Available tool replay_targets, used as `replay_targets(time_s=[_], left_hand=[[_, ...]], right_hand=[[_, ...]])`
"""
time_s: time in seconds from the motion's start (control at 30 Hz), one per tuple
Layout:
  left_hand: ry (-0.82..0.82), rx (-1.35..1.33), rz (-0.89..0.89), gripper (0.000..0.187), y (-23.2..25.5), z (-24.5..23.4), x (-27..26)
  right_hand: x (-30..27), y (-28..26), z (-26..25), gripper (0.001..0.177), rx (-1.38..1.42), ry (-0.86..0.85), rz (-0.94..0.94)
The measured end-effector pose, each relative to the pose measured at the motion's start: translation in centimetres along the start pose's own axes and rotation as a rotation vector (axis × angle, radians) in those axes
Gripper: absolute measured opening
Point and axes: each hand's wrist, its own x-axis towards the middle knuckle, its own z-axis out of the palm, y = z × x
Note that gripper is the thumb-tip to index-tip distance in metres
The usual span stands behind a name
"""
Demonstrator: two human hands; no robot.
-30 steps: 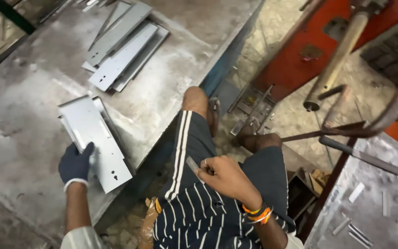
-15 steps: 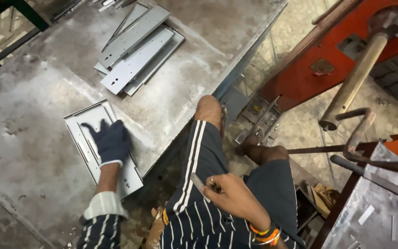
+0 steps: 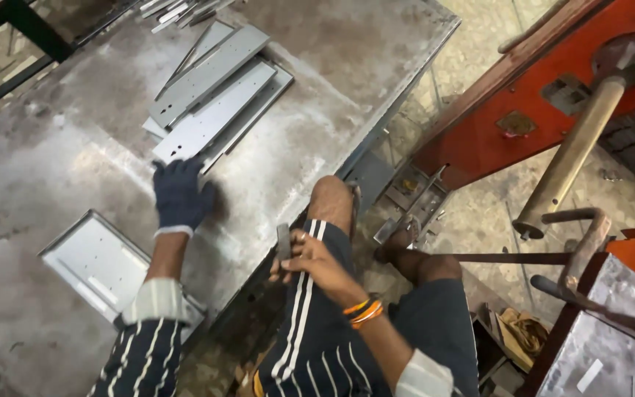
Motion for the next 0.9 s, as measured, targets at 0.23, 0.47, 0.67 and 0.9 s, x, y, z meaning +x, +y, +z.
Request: replay_targets(time_s=[0.23, 0.47, 0.67, 0.9], left_hand=[[-0.021, -0.026, -0.093, 0.073, -1.7, 5.3, 18.0], [-0.230, 0.049, -0.494, 0.128, -8.0, 9.1, 25.6], [-0.553, 0.129, -0.482, 0.126, -2.1, 4.1, 22.8], [-0.313, 0.050, -0.240, 0.111, 1.7, 6.1, 15.1]], right_hand=[[0.4, 4.1, -0.2, 0.014, 0.050, -0.019, -0.079], [0.2, 0.8, 1.4, 0.022, -0.042, 0.038, 0.072], [1.0, -0.1, 0.5, 0.022, 0.105, 0.028, 0.080], [0.5, 0.2, 0.3, 0.025, 0.157, 0.018, 0.023]])
